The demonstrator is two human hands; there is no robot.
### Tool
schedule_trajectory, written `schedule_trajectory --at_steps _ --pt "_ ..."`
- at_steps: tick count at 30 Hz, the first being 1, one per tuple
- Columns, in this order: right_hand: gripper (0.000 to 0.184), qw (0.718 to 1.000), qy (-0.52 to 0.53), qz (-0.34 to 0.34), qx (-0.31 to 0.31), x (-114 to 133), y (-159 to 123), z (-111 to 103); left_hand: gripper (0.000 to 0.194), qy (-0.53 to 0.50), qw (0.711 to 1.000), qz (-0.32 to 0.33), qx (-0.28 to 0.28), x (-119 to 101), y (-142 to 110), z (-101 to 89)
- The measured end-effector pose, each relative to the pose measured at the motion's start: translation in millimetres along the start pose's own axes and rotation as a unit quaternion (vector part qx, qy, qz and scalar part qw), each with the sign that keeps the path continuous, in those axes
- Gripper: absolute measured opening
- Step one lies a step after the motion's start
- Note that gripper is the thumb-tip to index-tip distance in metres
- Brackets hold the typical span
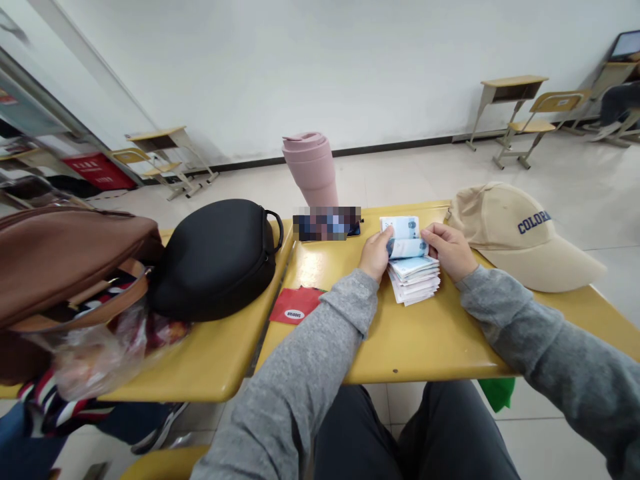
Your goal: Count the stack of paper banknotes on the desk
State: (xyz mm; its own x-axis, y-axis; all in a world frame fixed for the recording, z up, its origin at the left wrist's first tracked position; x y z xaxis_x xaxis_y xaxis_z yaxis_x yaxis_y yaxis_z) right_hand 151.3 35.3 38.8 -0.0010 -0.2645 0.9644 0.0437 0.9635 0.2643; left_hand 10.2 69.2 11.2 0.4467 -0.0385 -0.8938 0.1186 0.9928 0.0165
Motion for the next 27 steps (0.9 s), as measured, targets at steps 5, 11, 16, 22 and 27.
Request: schedule_trajectory --at_steps 5,11,16,22,27 --pt "0.032 1.000 0.010 -0.005 0.029 2 0 5 0.031 0.000 1.000 0.008 0.003 -3 -2 2.1" --pt "0.033 1.000 -0.028 0.008 -0.008 -8 3 -4 0.031 -0.007 1.000 -0.002 0.012 1 -1 2.9" --pt "0.035 0.997 -0.061 0.044 -0.036 -13 3 -8 0.028 0.000 0.999 -0.022 0.024 7 1 2.4" --pt "0.036 0.995 -0.078 0.040 -0.054 -16 5 -14 0.026 0.023 0.999 -0.021 0.031 6 0 3.8" --pt "0.034 0.995 -0.079 0.036 -0.045 -20 7 -14 0.025 0.037 0.999 -0.025 0.023 7 0 2.2"
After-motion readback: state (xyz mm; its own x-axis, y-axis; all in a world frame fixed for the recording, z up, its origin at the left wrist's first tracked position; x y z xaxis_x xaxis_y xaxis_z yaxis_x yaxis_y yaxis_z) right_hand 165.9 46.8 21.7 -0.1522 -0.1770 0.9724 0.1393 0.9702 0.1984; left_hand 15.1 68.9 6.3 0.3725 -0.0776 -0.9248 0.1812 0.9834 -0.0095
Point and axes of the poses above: each hand's wrist, its own y-axis towards the middle knuckle, its own z-axis out of the palm, x = y × z, the point moved 8 cm from there along y, towards the middle knuckle
